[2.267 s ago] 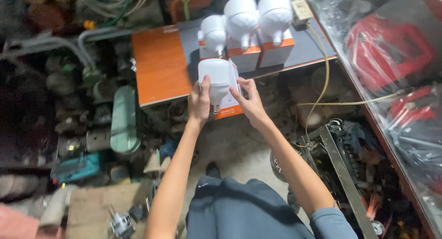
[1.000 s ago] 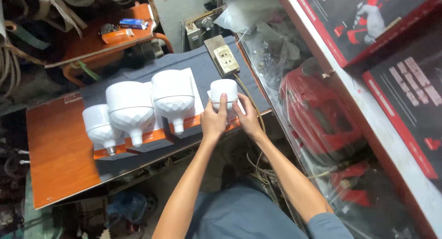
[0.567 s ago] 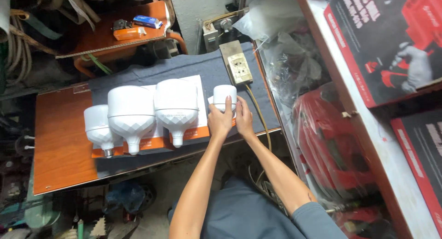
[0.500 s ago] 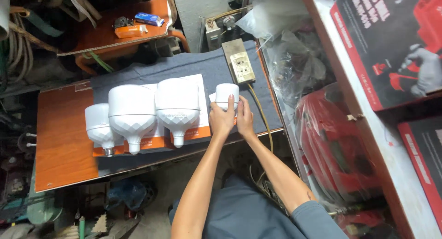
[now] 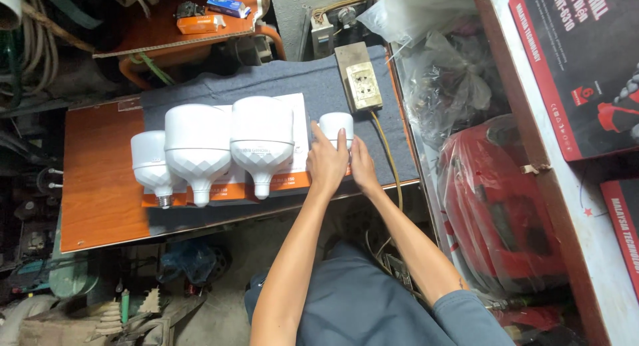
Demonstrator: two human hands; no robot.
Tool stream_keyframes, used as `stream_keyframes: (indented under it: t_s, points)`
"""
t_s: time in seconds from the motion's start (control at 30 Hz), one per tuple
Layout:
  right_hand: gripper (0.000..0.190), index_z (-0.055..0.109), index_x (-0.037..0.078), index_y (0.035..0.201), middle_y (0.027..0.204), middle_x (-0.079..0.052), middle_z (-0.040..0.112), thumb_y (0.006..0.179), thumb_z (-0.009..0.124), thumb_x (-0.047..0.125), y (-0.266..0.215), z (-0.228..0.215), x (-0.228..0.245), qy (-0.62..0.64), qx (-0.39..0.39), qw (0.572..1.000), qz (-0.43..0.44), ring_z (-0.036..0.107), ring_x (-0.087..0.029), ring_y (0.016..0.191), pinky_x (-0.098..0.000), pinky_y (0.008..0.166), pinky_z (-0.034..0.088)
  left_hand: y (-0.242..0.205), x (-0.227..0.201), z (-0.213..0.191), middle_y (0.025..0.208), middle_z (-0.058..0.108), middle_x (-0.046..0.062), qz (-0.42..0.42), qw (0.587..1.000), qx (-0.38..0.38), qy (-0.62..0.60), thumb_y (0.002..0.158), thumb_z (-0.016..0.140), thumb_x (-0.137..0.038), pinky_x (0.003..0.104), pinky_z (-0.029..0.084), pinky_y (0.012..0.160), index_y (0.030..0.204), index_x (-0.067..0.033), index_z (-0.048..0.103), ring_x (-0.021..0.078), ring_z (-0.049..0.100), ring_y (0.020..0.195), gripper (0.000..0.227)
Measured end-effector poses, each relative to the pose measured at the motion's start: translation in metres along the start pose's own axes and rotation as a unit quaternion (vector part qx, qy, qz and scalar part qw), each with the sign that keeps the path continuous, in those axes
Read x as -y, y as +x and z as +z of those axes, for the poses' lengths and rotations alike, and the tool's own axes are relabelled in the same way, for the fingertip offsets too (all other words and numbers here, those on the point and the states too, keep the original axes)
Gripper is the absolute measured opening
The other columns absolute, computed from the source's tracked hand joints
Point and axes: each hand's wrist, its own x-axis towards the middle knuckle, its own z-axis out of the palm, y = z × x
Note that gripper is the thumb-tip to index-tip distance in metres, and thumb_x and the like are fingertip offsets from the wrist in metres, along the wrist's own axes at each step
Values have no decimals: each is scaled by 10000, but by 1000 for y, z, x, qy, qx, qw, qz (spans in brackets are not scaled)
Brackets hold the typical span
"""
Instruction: The person repeatedly picks up packaged LED light bulbs from the floor and places them onto a table, stacking them in a row. The task involves walking back and forth between the floor and the table to transfer the items.
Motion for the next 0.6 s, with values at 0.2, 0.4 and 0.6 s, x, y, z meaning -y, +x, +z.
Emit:
stream_keyframes:
  t_s: [0.2, 0.4, 0.6]
  points:
    - [606, 509, 139, 1487, 1272, -93, 687, 1043, 351, 520, 2, 1, 4, 33, 31, 997, 58, 670, -188, 992, -322, 831, 536, 4, 14, 6, 844, 700, 309, 102, 990, -25, 92, 996, 578, -460, 533, 571, 670, 1502, 113, 363, 471, 710, 746, 794]
    - [617, 472, 119, 1517, 1390, -96, 625, 1069, 385, 535, 12, 8, -14, 78, 60, 995, -2, 636, -144, 1144, -294, 877, 545, 7, 23, 2, 798, 686, 185, 195, 949, -84, 232, 982, 615, -442, 417, 538, 473, 1487, 26, 449, 319, 699, 576, 709]
    - [643, 437, 143, 1524, 1418, -105, 593, 1019, 399, 539, 12, 11, -10, 54, 50, 995, 68, 622, -219, 1173, -354, 901, 536, 11, 27, -6, 808, 691, 159, 221, 942, -90, 236, 952, 647, -396, 402, 540, 474, 1476, 20, 472, 310, 700, 571, 691]
